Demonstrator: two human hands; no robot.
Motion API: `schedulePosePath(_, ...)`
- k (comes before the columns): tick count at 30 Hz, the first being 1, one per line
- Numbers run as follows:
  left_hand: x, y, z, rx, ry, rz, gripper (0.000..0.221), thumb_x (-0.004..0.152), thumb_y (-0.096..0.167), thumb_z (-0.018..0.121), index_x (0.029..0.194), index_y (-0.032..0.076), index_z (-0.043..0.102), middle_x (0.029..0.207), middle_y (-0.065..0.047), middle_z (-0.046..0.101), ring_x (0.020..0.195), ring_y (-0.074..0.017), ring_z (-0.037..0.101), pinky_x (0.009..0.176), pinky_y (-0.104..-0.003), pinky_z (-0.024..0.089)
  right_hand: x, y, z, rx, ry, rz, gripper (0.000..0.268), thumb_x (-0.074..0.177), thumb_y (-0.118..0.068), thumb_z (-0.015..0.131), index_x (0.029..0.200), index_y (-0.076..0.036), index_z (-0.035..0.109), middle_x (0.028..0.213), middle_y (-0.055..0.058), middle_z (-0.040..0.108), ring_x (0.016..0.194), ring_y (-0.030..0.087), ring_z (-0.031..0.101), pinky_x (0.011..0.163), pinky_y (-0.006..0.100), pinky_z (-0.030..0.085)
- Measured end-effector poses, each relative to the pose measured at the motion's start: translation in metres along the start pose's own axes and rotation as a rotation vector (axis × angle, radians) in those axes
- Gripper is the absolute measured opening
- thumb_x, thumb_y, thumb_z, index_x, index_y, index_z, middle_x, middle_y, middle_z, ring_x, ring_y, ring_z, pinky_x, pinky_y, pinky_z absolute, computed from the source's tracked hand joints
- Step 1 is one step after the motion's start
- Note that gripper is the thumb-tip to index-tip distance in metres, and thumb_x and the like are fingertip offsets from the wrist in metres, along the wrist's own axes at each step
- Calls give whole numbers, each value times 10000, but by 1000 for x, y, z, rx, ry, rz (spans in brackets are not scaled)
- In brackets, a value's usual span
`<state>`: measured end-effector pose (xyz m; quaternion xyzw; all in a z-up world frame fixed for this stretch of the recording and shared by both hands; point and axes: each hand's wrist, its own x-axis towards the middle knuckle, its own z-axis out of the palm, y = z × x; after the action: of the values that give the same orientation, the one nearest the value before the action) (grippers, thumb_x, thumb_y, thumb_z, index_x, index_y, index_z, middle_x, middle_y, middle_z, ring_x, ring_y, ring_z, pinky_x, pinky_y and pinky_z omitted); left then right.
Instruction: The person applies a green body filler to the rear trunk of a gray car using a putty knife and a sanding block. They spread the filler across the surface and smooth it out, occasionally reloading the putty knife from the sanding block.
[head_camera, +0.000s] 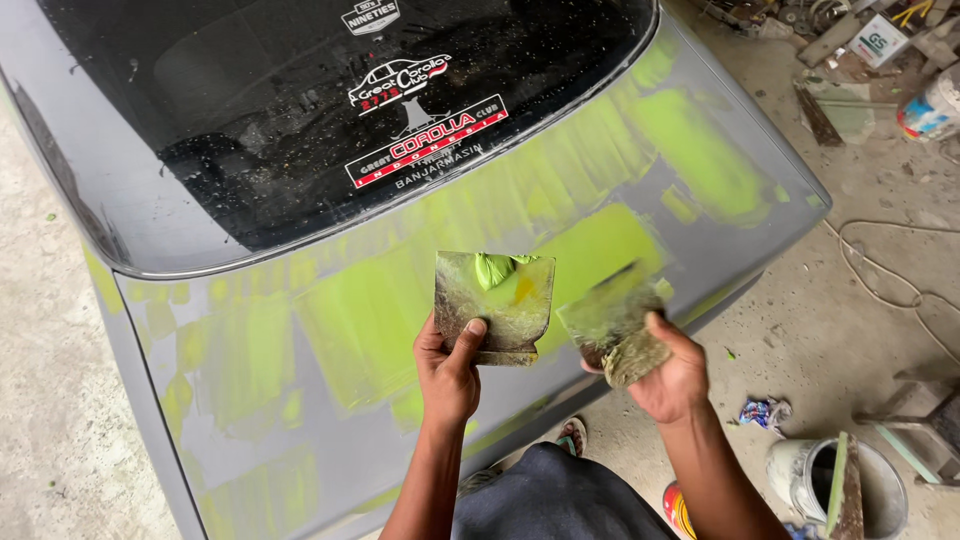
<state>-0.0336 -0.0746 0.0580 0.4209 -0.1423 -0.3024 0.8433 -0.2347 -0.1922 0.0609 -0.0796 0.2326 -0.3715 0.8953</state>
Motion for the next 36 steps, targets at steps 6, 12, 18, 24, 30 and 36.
schedulePosePath(6, -4, 1, -10, 126, -106, 25, 66, 835, -38, 679, 819, 14, 642, 659, -87, 615, 645, -148, 614, 603, -356, 562, 15, 20, -15, -441, 52, -237, 201, 846, -27, 592, 1024, -49, 684, 898, 129, 728, 788, 257, 719, 748, 410, 593)
schedulePosePath(12, -8, 16, -2, 268, -194, 45, 82, 833, -41, 685, 784, 12, 647, 646, -78, 594, 648, -131, 540, 594, -339, 527, 29, -5, -25, -623, 23, -426, 199, 843, -49, 629, 1036, -37, 678, 944, 101, 708, 922, 195, 698, 844, 338, 570)
schedulePosePath(18, -7, 9, -6, 302, -183, 114, 84, 868, -36, 649, 936, -6, 688, 730, -103, 683, 714, -132, 601, 671, -356, 558, 15, -2, 7, -889, -38, -460, 252, 825, 7, 667, 1075, 37, 687, 819, 70, 648, 780, 126, 601, 730, 268, 509)
schedulePosePath(24, -39, 53, 60, 379, -306, 157, 338, 881, -72, 588, 1214, -52, 640, 858, -168, 738, 847, -150, 605, 743, -410, 572, 33, -4, -3, -943, -36, -468, 199, 849, 24, 658, 1043, 23, 705, 810, 107, 651, 747, 149, 587, 721, 290, 513)
schedulePosePath(30, -40, 37, 50, 513, -454, 293, 562, 814, -118, 570, 1367, -31, 515, 871, -198, 744, 768, -152, 624, 673, -393, 560, 28, 4, 11, -950, -48, -492, 173, 839, 37, 675, 1009, 33, 704, 807, 101, 650, 763, 133, 578, 737, 276, 495)
schedulePosePath(36, -38, 28, 37, 628, -544, 314, 606, 796, -102, 561, 1392, -17, 488, 749, -190, 715, 631, -244, 686, 596, -372, 546, 26, 6, 19, -948, -64, -477, 174, 837, 45, 674, 1007, 35, 709, 810, 123, 667, 760, 147, 598, 755, 296, 517)
